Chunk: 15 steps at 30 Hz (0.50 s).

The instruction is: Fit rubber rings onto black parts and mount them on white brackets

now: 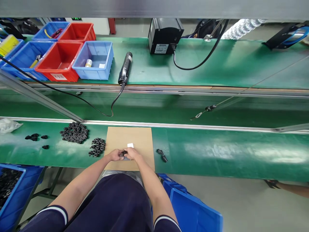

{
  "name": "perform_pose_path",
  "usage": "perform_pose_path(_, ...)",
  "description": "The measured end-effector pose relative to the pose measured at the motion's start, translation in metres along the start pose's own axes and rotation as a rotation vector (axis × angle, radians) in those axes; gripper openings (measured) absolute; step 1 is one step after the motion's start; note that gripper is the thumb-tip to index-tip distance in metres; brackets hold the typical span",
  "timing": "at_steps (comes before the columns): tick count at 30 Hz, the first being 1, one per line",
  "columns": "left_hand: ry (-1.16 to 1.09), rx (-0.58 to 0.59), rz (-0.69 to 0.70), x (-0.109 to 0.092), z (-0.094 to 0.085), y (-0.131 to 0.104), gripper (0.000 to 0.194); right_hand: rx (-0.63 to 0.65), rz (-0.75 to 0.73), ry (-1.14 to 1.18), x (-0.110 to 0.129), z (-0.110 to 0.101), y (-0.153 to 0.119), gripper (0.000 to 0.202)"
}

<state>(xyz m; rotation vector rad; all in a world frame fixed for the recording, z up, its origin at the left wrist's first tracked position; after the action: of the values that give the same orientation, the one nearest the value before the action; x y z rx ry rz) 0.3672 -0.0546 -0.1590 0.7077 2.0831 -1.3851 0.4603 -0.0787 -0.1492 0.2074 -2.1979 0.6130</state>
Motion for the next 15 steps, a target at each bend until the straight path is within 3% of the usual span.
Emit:
perform_pose_path(11,-0.027,-0.008,0.01,-0.004,0.002,-0.002,0.037,-0.044,0.1,-0.009,-0.011,0.003,0.004,0.027)
perform_pose_path(15,0.025,-0.069,-0.001,-0.002,0.0,-0.009,0.041,-0.164,0.154,-0.007,-0.02,-0.015,-0.003,0.03)
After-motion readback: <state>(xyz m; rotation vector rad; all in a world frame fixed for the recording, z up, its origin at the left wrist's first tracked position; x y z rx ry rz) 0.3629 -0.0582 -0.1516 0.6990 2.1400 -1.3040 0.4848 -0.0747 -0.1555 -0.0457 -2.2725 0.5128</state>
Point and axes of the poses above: each hand's wrist, its own y-axis towards the middle knuckle, its own z-axis out of the palm, x = y × z, the point moved 10 cm from there along y, towards the middle knuckle, and after that the axes turned 8 degrees about -z, right-handed, at the moved point
